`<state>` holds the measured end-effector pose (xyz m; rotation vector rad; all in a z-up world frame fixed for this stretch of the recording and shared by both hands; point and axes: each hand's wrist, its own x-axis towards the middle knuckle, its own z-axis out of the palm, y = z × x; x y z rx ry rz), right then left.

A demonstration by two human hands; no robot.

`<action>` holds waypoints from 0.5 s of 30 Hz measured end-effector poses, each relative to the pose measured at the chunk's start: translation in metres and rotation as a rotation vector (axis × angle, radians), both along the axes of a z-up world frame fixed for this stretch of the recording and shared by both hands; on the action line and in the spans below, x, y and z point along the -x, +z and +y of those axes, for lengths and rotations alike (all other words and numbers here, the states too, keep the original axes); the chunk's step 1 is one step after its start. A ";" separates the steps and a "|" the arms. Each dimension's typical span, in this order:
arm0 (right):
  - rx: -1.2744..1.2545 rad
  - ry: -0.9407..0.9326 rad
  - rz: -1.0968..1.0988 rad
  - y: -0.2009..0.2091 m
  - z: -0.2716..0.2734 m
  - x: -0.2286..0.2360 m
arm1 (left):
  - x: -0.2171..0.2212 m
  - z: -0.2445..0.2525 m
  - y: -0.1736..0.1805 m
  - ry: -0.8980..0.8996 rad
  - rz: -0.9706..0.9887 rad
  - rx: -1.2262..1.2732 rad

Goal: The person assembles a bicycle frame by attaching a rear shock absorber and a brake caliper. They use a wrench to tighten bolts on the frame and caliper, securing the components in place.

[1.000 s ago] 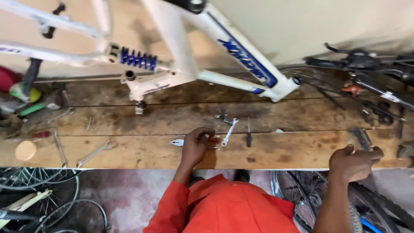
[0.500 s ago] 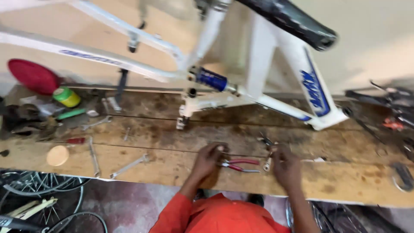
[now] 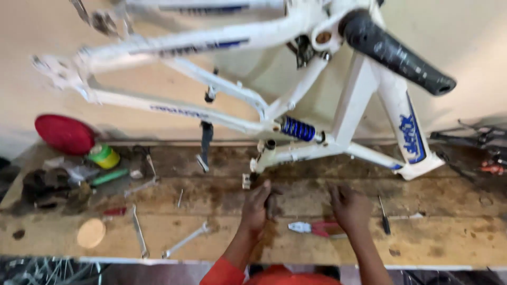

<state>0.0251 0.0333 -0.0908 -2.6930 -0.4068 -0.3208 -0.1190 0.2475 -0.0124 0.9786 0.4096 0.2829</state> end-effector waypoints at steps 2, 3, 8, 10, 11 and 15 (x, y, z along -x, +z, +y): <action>-0.154 -0.030 0.024 0.027 -0.005 0.005 | -0.004 0.022 -0.007 0.052 -0.023 -0.107; -0.297 -0.051 0.072 0.040 -0.008 0.006 | -0.007 0.033 -0.011 0.113 -0.023 -0.202; -0.388 0.125 0.119 0.111 0.004 0.007 | -0.018 0.060 0.034 0.270 -0.308 0.035; -0.365 0.205 0.078 0.120 0.003 0.007 | -0.015 0.072 0.047 0.351 -0.529 0.105; -0.314 0.258 0.073 0.122 0.000 0.006 | -0.008 0.076 0.060 0.400 -0.526 0.064; -0.264 0.244 0.283 0.136 0.004 0.009 | 0.013 0.097 0.102 0.316 -0.491 -0.151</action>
